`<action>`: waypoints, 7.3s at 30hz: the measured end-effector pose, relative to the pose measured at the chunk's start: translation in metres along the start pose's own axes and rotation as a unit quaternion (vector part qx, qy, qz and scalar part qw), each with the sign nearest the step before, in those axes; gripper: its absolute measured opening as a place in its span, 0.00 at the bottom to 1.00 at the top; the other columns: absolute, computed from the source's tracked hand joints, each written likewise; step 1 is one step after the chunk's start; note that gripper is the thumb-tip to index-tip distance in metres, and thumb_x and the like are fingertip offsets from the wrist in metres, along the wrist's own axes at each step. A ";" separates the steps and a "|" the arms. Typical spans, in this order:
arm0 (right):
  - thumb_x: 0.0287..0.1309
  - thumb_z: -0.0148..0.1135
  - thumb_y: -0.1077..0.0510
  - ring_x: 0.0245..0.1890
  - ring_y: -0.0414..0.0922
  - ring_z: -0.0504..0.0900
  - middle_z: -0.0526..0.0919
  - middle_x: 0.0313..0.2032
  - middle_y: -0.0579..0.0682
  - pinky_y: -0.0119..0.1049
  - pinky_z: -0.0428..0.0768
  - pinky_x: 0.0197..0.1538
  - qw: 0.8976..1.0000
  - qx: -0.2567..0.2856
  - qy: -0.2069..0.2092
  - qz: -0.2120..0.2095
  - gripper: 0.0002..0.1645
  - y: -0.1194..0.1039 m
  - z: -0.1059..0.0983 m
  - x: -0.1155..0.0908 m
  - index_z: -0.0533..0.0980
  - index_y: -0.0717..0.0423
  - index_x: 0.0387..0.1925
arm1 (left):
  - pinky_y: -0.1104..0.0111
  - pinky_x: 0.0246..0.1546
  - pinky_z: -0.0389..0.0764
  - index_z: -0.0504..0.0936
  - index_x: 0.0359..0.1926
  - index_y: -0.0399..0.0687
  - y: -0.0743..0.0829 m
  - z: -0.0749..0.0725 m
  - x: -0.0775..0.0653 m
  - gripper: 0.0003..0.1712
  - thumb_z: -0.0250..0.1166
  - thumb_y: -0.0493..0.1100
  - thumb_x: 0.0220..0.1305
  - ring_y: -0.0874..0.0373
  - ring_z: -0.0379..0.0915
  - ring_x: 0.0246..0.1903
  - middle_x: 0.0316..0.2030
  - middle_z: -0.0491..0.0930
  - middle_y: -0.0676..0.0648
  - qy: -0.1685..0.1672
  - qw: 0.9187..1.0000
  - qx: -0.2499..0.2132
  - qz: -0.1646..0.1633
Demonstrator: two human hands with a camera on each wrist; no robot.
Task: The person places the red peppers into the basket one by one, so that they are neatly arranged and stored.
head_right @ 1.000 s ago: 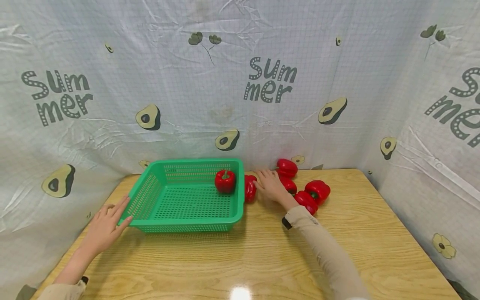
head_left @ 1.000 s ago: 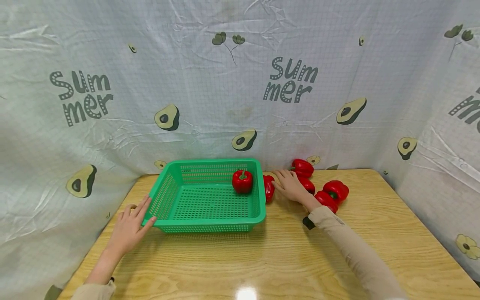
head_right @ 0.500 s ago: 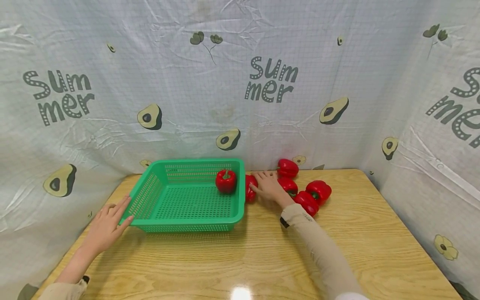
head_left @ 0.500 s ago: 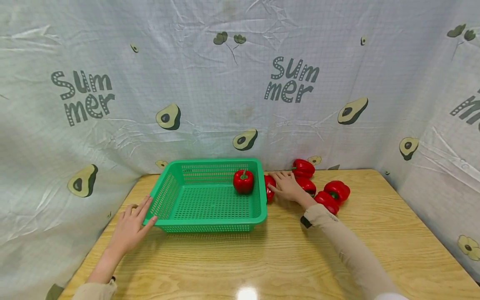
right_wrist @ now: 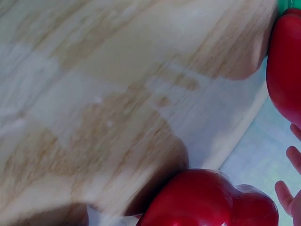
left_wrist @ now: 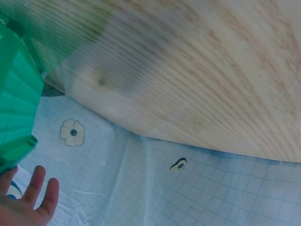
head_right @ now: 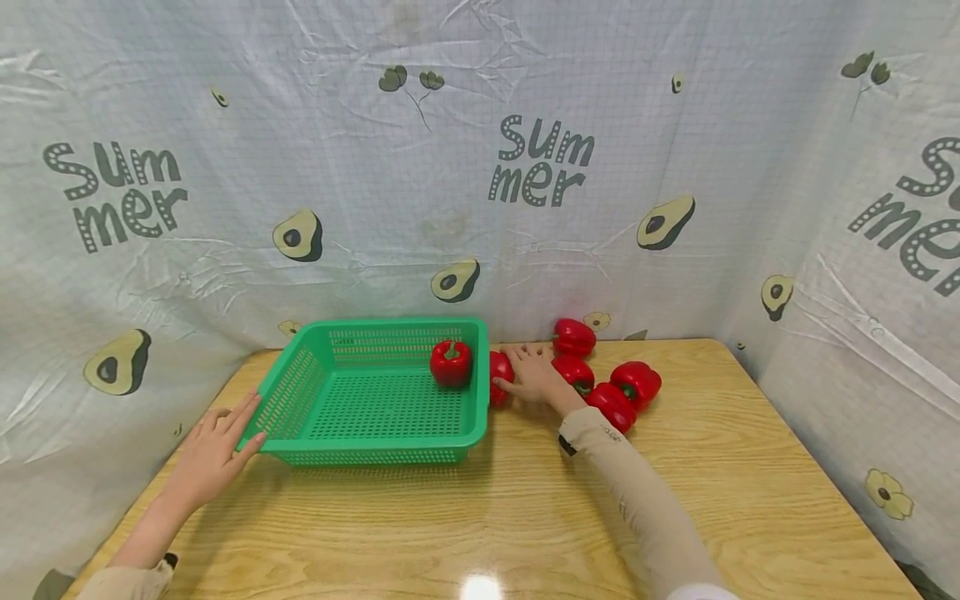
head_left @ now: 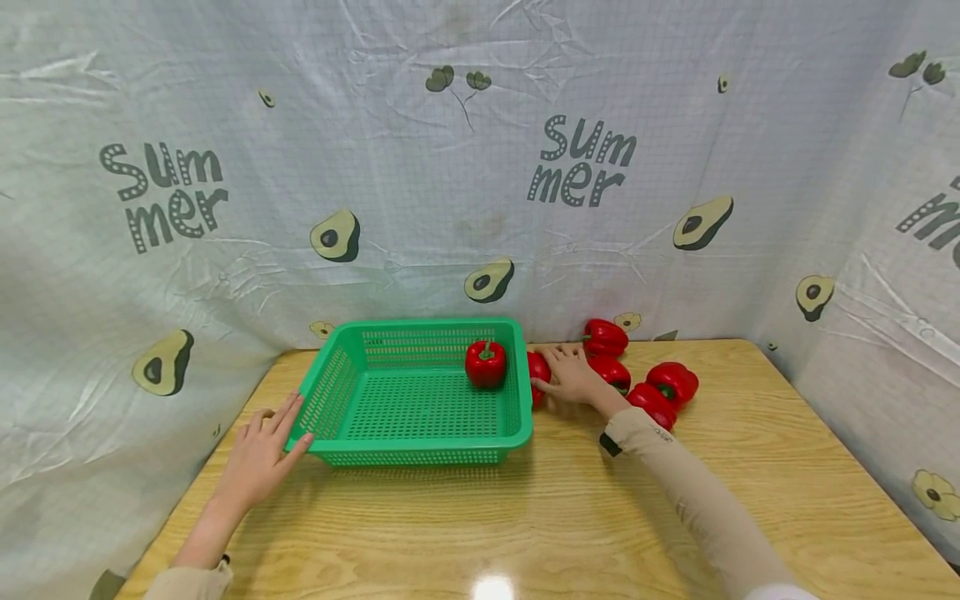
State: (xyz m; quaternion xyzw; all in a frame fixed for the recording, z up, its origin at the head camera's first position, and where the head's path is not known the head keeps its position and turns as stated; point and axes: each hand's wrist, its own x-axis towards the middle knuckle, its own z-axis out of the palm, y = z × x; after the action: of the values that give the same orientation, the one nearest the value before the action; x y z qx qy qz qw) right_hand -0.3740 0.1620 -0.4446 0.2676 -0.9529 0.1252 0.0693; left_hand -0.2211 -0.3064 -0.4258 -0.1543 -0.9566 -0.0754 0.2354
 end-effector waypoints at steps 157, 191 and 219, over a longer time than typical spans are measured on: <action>0.52 0.55 0.38 0.50 0.48 0.64 0.67 0.57 0.51 0.50 0.62 0.48 0.956 -0.115 0.089 -0.253 0.37 -0.105 -0.060 0.006 0.61 0.45 0.62 | 0.47 0.41 0.64 0.59 0.65 0.38 0.002 -0.004 0.000 0.35 0.52 0.53 0.63 0.40 0.62 0.48 0.61 0.62 0.37 -0.012 1.000 -0.007 -0.006; 0.47 0.62 0.42 0.54 0.53 0.60 0.68 0.55 0.54 0.61 0.59 0.53 0.977 -0.131 -0.058 -0.159 0.34 -0.110 -0.040 0.019 0.64 0.43 0.56 | 0.46 0.41 0.64 0.58 0.65 0.39 0.003 -0.004 0.000 0.35 0.54 0.51 0.61 0.40 0.62 0.49 0.62 0.61 0.38 -0.015 1.000 -0.007 -0.009; 0.45 0.63 0.39 0.57 0.52 0.60 0.64 0.58 0.53 0.56 0.61 0.53 0.972 -0.170 -0.106 -0.121 0.38 -0.115 -0.031 0.026 0.62 0.43 0.57 | 0.48 0.40 0.64 0.59 0.64 0.39 0.003 -0.003 -0.001 0.34 0.55 0.50 0.60 0.41 0.62 0.48 0.62 0.62 0.38 -0.006 1.000 -0.006 -0.007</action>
State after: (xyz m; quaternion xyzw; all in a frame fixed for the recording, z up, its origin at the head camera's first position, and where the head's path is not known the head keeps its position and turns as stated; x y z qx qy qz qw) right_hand -0.3333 0.0627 -0.3863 0.3773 -0.9225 -0.0774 0.0270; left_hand -0.2179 -0.3048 -0.4241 -0.1496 -0.9586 -0.0818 0.2279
